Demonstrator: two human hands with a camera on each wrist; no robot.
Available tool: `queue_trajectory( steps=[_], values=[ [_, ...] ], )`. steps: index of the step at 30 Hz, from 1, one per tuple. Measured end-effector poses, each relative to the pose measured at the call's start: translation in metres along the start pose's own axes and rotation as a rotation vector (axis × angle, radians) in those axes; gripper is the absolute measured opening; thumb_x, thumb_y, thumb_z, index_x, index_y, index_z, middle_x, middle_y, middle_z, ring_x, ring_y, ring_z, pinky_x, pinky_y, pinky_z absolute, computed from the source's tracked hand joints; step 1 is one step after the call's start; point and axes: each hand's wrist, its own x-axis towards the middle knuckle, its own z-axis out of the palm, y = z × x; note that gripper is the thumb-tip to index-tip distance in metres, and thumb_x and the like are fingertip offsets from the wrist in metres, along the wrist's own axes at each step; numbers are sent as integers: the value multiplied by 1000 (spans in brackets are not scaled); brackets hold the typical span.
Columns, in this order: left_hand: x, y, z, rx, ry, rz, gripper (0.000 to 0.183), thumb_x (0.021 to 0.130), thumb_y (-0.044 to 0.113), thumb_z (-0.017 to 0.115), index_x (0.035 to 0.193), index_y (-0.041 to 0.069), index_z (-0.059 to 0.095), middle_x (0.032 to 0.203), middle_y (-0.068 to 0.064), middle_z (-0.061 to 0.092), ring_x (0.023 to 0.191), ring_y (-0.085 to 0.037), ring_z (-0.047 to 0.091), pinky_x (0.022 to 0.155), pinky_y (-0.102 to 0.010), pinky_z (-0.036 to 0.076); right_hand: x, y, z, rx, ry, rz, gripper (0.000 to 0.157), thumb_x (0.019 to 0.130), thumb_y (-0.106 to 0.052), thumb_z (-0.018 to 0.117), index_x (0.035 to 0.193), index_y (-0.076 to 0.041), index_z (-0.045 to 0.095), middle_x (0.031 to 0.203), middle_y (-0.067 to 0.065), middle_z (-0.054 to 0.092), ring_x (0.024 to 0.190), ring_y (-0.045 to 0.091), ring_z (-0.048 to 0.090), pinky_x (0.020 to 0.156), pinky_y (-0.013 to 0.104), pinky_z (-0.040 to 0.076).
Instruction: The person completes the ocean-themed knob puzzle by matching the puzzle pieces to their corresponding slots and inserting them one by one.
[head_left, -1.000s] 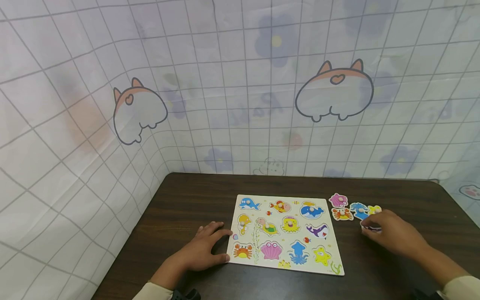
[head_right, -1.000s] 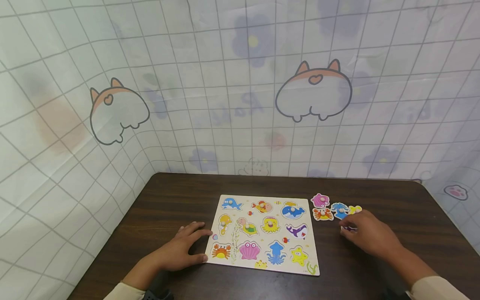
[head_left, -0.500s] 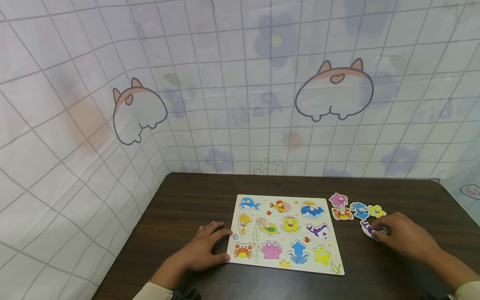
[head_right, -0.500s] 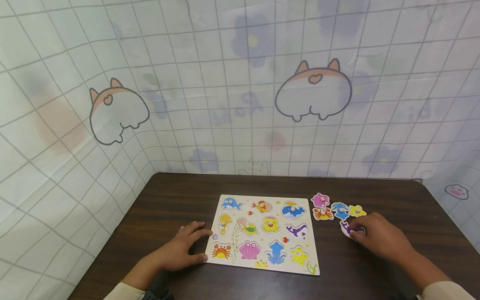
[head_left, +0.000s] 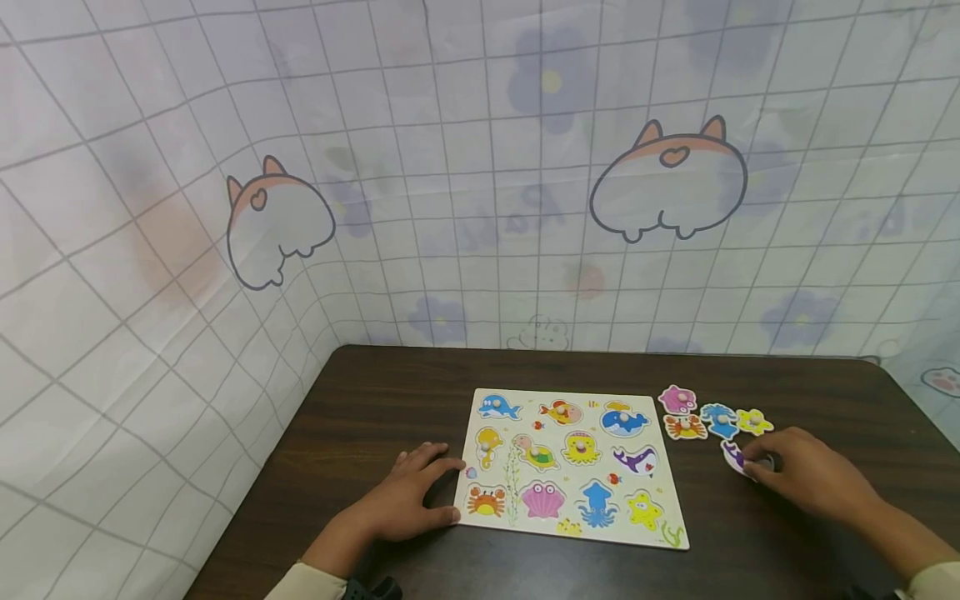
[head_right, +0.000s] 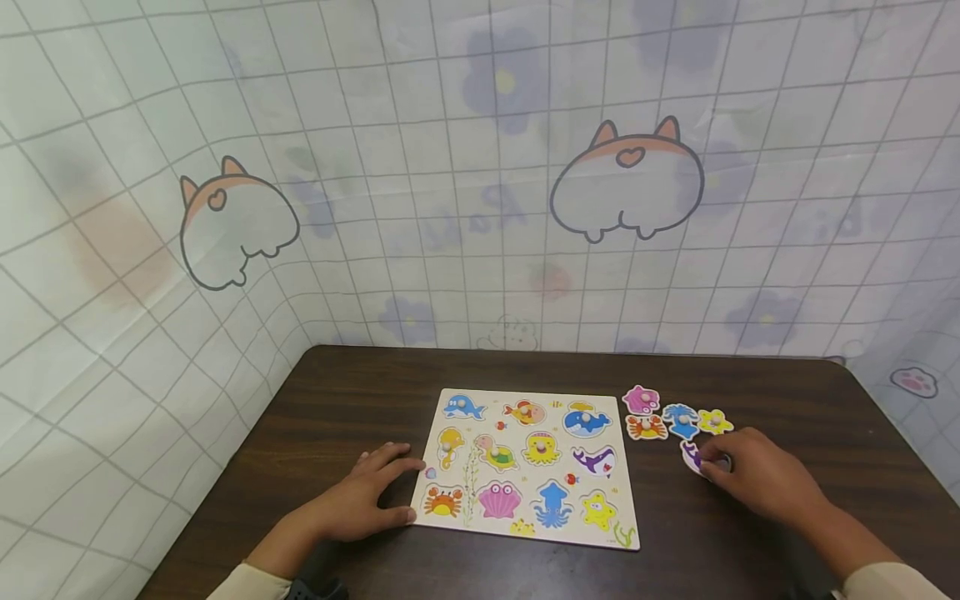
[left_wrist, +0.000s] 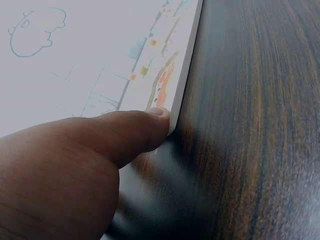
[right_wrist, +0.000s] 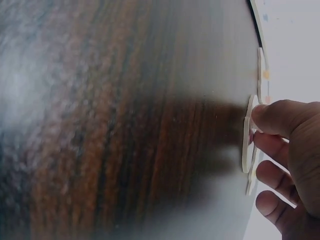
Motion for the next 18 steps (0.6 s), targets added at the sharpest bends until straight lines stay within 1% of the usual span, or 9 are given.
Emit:
queue_trajectory(
  steps=[5, 11, 14, 18],
  values=[
    [0, -1, 0, 9, -1, 5, 64, 93, 50, 73, 149, 27, 51, 162, -11, 31, 152, -40, 20, 120, -66, 10, 2, -3, -1, 1, -15, -2, 8, 85, -16, 83, 87, -19, 76, 91, -4, 69, 85, 20, 59, 75, 51, 54],
    [1, -1, -1, 22, -2, 4, 64, 93, 50, 73, 149, 28, 51, 162, -12, 31, 152, -40, 20, 120, -66, 10, 1, -10, -2, -2, 5, -7, 9, 85, -16, 83, 88, -22, 75, 91, -5, 66, 86, 20, 58, 73, 49, 54],
    [1, 0, -1, 18, -2, 9, 64, 93, 50, 73, 149, 27, 51, 162, -12, 31, 152, -39, 20, 119, -66, 10, 1, -14, -2, -3, 27, -28, 12, 85, -16, 83, 87, -25, 74, 91, -7, 65, 85, 18, 57, 71, 45, 53],
    [1, -1, 0, 16, -1, 12, 64, 93, 50, 73, 149, 28, 51, 162, -12, 31, 152, -38, 21, 119, -66, 10, 3, -17, -2, 0, 44, -57, 16, 84, -16, 84, 85, -27, 72, 91, -9, 64, 85, 16, 56, 70, 44, 52]
  ],
)
